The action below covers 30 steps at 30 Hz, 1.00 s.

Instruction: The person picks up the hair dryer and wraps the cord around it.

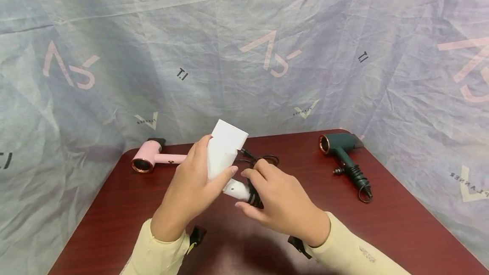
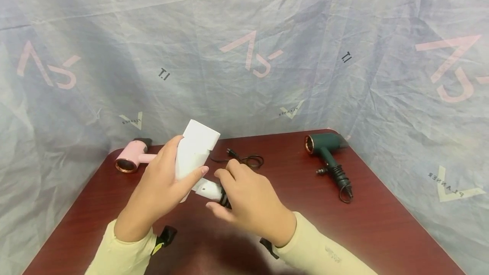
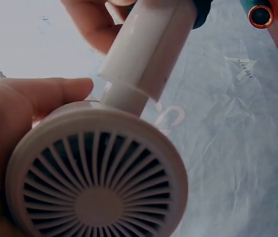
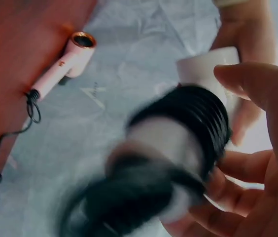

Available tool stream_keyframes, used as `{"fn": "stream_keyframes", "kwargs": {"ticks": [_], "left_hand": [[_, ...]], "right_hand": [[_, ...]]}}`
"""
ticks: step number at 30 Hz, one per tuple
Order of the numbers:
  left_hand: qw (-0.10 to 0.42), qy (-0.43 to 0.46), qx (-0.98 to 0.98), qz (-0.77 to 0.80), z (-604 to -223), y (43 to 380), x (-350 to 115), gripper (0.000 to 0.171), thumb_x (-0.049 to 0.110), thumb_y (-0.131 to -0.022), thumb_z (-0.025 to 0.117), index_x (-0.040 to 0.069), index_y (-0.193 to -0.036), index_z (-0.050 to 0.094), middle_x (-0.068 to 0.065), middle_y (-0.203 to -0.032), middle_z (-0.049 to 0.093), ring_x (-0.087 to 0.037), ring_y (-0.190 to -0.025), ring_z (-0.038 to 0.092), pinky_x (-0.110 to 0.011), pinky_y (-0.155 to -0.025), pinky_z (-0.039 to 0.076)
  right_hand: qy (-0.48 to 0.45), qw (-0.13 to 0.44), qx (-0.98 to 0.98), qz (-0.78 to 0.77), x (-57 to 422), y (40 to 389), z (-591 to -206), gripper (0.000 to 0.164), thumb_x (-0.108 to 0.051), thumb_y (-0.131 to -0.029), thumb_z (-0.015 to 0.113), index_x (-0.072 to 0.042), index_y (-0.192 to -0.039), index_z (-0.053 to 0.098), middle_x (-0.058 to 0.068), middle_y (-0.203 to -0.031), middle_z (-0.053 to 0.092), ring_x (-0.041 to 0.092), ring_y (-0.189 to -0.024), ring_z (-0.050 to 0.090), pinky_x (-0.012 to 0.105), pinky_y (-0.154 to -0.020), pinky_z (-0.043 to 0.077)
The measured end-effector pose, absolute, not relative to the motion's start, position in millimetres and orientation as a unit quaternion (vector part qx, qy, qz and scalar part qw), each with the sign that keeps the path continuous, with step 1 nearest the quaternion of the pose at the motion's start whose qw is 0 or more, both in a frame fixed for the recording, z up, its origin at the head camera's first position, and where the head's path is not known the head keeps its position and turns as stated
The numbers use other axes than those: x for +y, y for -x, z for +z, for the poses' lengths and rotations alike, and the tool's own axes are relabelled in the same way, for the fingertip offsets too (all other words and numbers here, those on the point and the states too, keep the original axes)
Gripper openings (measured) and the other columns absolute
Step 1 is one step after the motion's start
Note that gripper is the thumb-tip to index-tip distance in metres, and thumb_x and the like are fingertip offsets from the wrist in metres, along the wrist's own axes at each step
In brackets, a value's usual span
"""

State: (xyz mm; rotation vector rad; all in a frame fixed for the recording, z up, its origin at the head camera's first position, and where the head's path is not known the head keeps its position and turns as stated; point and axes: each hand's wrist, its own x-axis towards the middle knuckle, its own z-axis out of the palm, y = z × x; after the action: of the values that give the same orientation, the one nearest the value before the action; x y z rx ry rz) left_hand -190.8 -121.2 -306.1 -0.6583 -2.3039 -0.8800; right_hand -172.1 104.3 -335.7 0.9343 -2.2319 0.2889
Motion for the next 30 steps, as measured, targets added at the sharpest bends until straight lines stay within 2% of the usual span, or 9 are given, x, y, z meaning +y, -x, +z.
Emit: {"fn": "stream_keyframes", "kwargs": {"ticks": [3,9,14,18,22,26,30], "left_hand": [[0.277,0.230,-0.870,-0.337,-306,191,-123,0.075,0.037,-0.090,0.077,0.003,-0.146,0.042,-0.007,-0.123,0.058,-0.019,-0.093,0.058,-0.037,-0.077,0.053],[0.253,0.208,-0.881,-0.341,-303,190,-125,0.073,0.040,-0.094,0.073,0.005,-0.148,0.039,-0.005,-0.121,0.056,-0.020,-0.093,0.057,-0.038,-0.078,0.051],[0.228,0.219,-0.882,-0.349,-302,191,-127,0.067,0.038,-0.094,0.073,0.006,-0.145,0.042,-0.002,-0.116,0.056,-0.018,-0.094,0.056,-0.037,-0.080,0.051],[0.178,0.221,-0.885,-0.369,-301,194,-130,0.068,0.042,-0.095,0.072,0.009,-0.146,0.042,0.000,-0.115,0.058,-0.015,-0.096,0.058,-0.037,-0.084,0.052],[0.133,0.213,-0.880,-0.403,-296,194,-135,0.077,0.047,-0.096,0.070,0.011,-0.154,0.037,-0.003,-0.133,0.057,-0.019,-0.112,0.061,-0.043,-0.095,0.053],[0.146,0.204,-0.882,-0.398,-297,192,-140,0.079,0.047,-0.096,0.070,0.010,-0.156,0.035,-0.008,-0.153,0.046,-0.026,-0.132,0.052,-0.052,-0.108,0.046],[0.154,0.201,-0.897,-0.364,-306,192,-146,0.075,0.044,-0.096,0.071,0.009,-0.154,0.039,-0.010,-0.154,0.043,-0.028,-0.133,0.051,-0.053,-0.112,0.043]], "right_hand": [[-0.356,0.353,-0.859,0.106,98,174,-343,0.054,-0.049,-0.083,0.082,-0.014,-0.120,0.064,0.001,-0.099,0.049,0.011,-0.073,0.044,0.025,-0.052,0.048],[-0.349,0.398,-0.843,0.098,88,180,-354,0.040,-0.045,-0.088,0.079,-0.017,-0.114,0.066,0.006,-0.103,0.053,0.016,-0.077,0.048,0.030,-0.053,0.049],[-0.331,0.417,-0.842,0.086,84,182,-360,0.040,-0.043,-0.082,0.081,-0.017,-0.108,0.064,0.005,-0.102,0.053,0.018,-0.075,0.049,0.030,-0.050,0.050],[-0.327,0.421,-0.842,0.090,85,183,-364,0.034,-0.037,-0.081,0.078,-0.016,-0.103,0.063,0.005,-0.097,0.051,0.016,-0.073,0.047,0.029,-0.045,0.047],[-0.325,0.406,-0.846,0.118,91,186,-365,0.029,-0.035,-0.083,0.075,-0.017,-0.102,0.062,0.004,-0.094,0.047,0.013,-0.070,0.042,0.026,-0.043,0.043],[-0.296,0.367,-0.870,0.145,104,196,-367,0.029,-0.039,-0.086,0.074,-0.019,-0.101,0.061,0.001,-0.092,0.041,0.012,-0.066,0.040,0.026,-0.047,0.039],[-0.230,0.339,-0.902,0.139,133,217,-376,0.032,-0.044,-0.087,0.074,-0.019,-0.097,0.058,0.001,-0.090,0.036,0.014,-0.060,0.042,0.029,-0.046,0.038]]}}
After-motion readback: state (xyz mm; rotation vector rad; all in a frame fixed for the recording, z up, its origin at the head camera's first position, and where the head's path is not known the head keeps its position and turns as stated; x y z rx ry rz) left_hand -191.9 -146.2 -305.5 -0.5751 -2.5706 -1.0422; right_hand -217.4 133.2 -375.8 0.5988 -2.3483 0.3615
